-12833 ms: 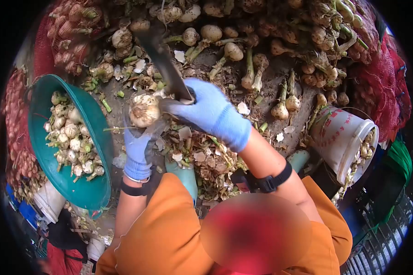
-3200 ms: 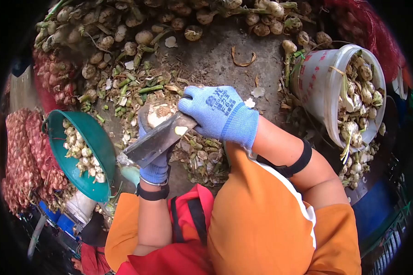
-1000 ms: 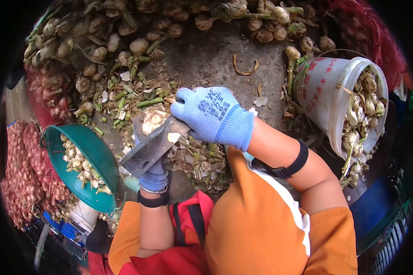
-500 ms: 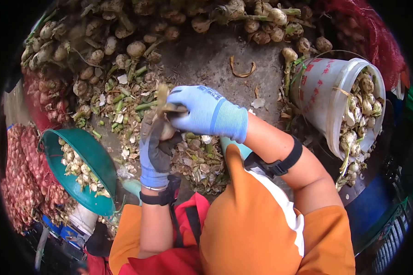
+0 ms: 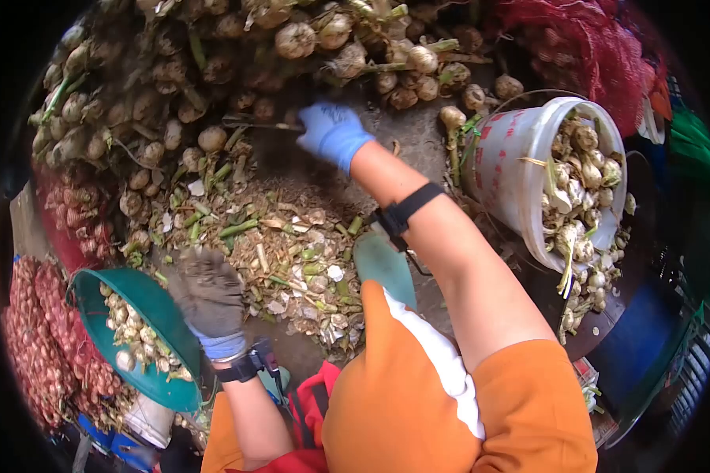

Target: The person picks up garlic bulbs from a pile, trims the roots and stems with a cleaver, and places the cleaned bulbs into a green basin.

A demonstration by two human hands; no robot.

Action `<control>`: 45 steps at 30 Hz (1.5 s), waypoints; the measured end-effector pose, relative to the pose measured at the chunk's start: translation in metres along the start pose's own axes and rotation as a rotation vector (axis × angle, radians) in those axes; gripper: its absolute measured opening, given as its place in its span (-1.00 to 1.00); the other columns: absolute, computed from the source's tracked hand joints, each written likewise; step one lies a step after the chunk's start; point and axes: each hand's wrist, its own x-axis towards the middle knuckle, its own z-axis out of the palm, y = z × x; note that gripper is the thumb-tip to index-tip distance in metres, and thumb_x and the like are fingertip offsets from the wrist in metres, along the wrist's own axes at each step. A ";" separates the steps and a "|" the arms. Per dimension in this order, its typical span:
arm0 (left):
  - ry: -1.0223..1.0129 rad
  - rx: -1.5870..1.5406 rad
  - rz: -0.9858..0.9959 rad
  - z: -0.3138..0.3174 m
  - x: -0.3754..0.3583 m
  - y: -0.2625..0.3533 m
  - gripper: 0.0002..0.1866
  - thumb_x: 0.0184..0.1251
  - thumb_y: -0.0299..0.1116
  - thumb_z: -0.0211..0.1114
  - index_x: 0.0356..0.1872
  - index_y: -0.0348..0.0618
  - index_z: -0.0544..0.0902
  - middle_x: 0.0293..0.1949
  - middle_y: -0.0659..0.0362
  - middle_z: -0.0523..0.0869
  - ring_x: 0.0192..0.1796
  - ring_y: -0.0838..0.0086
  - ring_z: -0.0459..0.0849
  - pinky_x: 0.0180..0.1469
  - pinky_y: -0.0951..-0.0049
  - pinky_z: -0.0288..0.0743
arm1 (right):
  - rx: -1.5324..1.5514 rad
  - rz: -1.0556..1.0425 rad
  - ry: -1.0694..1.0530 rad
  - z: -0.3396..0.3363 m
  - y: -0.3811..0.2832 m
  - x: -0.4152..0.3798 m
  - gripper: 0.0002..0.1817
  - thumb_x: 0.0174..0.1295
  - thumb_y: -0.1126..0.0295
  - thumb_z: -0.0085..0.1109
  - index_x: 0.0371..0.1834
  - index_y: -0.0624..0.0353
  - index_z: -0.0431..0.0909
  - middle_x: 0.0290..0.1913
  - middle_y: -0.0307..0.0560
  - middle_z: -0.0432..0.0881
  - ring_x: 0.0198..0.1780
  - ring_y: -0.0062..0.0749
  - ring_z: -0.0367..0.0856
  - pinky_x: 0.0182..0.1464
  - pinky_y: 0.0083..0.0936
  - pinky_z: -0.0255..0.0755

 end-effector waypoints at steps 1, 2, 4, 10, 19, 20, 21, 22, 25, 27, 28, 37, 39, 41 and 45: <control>0.087 0.164 -0.043 -0.007 -0.001 -0.017 -0.34 0.37 -0.02 0.26 0.38 -0.11 0.31 0.22 0.04 0.55 0.25 0.20 0.54 0.25 0.24 0.46 | 0.093 0.020 -0.049 0.003 -0.004 -0.013 -0.65 0.04 0.17 0.29 -0.17 0.14 0.67 -0.23 0.11 0.70 -0.18 -0.11 0.69 -0.11 -0.23 0.56; 0.181 0.332 -0.084 -0.008 -0.005 -0.033 -0.26 0.32 -0.04 0.32 0.42 -0.11 0.25 0.26 0.01 0.50 0.29 0.13 0.51 0.32 0.20 0.42 | 0.419 0.087 -0.194 -0.001 -0.010 -0.029 -0.65 0.05 0.17 0.30 -0.16 0.15 0.67 -0.25 0.05 0.70 -0.18 -0.20 0.68 -0.10 -0.30 0.54; 0.176 0.528 -0.090 -0.001 -0.004 -0.072 -0.23 0.29 -0.16 0.29 0.47 -0.14 0.18 0.29 -0.06 0.45 0.30 0.13 0.49 0.37 0.21 0.36 | 1.007 0.167 -0.401 0.014 -0.023 -0.067 -0.61 0.06 0.13 0.35 -0.15 0.19 0.68 -0.28 -0.08 0.70 -0.21 -0.38 0.62 -0.13 -0.41 0.50; 0.301 0.821 -0.024 0.022 -0.004 -0.082 -0.18 0.12 -0.49 0.48 0.38 -0.22 0.20 0.15 0.06 0.49 0.11 0.38 0.56 0.17 0.38 0.56 | 0.720 -0.001 -0.379 -0.035 -0.062 -0.129 -0.66 0.12 0.19 0.37 -0.11 0.11 0.62 -0.11 -0.10 0.64 -0.14 -0.28 0.62 -0.12 -0.41 0.51; 0.003 1.450 0.172 0.036 -0.021 -0.070 -0.23 0.09 -0.40 0.53 0.28 -0.20 0.24 0.19 -0.03 0.48 0.17 0.22 0.58 0.25 0.29 0.51 | 0.079 -0.486 -0.272 -0.054 -0.073 -0.148 -0.61 -0.02 0.26 0.33 -0.10 0.05 0.50 -0.04 -0.02 0.55 -0.12 -0.04 0.64 -0.20 -0.18 0.55; -0.033 1.586 0.259 0.032 -0.020 -0.071 -0.23 0.08 -0.41 0.53 0.28 -0.21 0.25 0.16 -0.02 0.51 0.13 0.23 0.60 0.23 0.31 0.52 | 0.070 -0.490 -0.265 -0.055 -0.073 -0.148 -0.62 -0.05 0.27 0.33 -0.13 0.04 0.51 -0.07 -0.04 0.55 -0.13 -0.04 0.64 -0.22 -0.17 0.54; -0.034 1.585 0.263 0.032 -0.022 -0.073 -0.23 0.08 -0.41 0.53 0.28 -0.21 0.25 0.16 -0.02 0.51 0.13 0.23 0.60 0.23 0.31 0.52 | 0.068 -0.491 -0.262 -0.056 -0.072 -0.147 -0.62 -0.05 0.27 0.33 -0.13 0.04 0.51 -0.07 -0.04 0.55 -0.13 -0.04 0.64 -0.22 -0.17 0.54; 0.056 1.235 0.101 0.033 -0.027 -0.075 -0.20 0.04 -0.39 0.56 0.27 -0.23 0.26 0.12 0.00 0.54 0.08 0.26 0.62 0.18 0.32 0.55 | 0.076 -0.483 -0.245 -0.057 -0.072 -0.147 -0.63 -0.06 0.28 0.33 -0.14 0.05 0.51 -0.09 -0.04 0.55 -0.14 -0.04 0.64 -0.22 -0.17 0.54; 0.016 0.966 -0.049 0.059 -0.033 -0.069 -0.20 0.02 -0.41 0.55 0.28 -0.25 0.29 0.06 0.03 0.59 0.01 0.37 0.64 0.10 0.38 0.56 | 0.096 -0.461 -0.106 -0.039 -0.057 -0.139 -0.77 0.00 0.25 0.25 -0.26 0.02 0.55 -0.22 -0.05 0.59 -0.19 -0.05 0.67 -0.28 -0.19 0.57; -0.209 1.120 0.112 0.081 -0.042 -0.072 -0.20 0.07 -0.42 0.51 0.34 -0.25 0.28 0.05 0.04 0.59 0.02 0.42 0.63 0.10 0.40 0.54 | 0.016 -0.100 -0.144 -0.010 -0.018 -0.116 -0.80 0.06 0.28 0.22 -0.27 0.08 0.62 -0.27 -0.05 0.66 -0.25 -0.21 0.71 -0.26 -0.32 0.58; -0.083 0.988 0.023 0.077 -0.052 -0.078 -0.09 0.02 -0.40 0.56 0.40 -0.26 0.23 0.14 0.01 0.53 0.10 0.37 0.59 0.14 0.34 0.53 | 0.016 -0.117 -0.140 -0.012 -0.019 -0.112 -0.80 0.06 0.28 0.22 -0.27 0.08 0.62 -0.27 -0.05 0.66 -0.25 -0.21 0.71 -0.26 -0.32 0.58; 0.237 0.405 -0.203 0.032 -0.020 -0.054 -0.39 0.32 -0.36 0.31 0.38 -0.18 0.35 0.15 0.00 0.57 0.14 0.30 0.60 0.07 0.33 0.59 | 0.350 -0.419 -0.295 -0.039 -0.087 -0.112 -0.68 0.06 0.13 0.22 -0.24 0.11 0.63 -0.24 0.09 0.70 -0.10 0.03 0.67 -0.08 -0.19 0.54; 0.360 0.897 0.074 0.038 -0.014 -0.034 -0.64 0.43 -0.24 0.23 0.14 -0.20 0.55 -0.03 0.06 0.66 -0.10 0.37 0.68 -0.07 0.39 0.62 | 0.101 -0.263 -0.534 -0.027 -0.074 -0.083 -0.68 0.04 0.12 0.23 -0.24 0.08 0.66 -0.24 0.08 0.71 -0.08 -0.01 0.68 -0.05 -0.17 0.54; 0.318 0.532 0.318 0.047 -0.018 0.005 -0.58 0.44 -0.08 0.19 0.12 -0.17 0.58 -0.05 0.12 0.67 -0.15 0.44 0.69 -0.17 0.45 0.61 | -0.134 -0.121 -0.689 -0.026 -0.060 -0.053 -0.70 0.06 0.15 0.20 -0.21 0.04 0.69 -0.23 0.05 0.71 -0.05 -0.04 0.68 0.00 -0.17 0.53; -0.391 -0.474 0.126 0.005 -0.024 0.079 -0.50 0.46 0.08 0.09 0.17 -0.07 0.57 -0.09 0.21 0.67 -0.26 0.56 0.63 -0.29 0.50 0.54 | 0.078 -0.428 -0.156 0.002 -0.075 0.003 -0.68 0.16 0.19 0.19 -0.04 0.01 0.62 0.18 0.01 0.53 0.08 -0.06 0.61 0.05 -0.16 0.50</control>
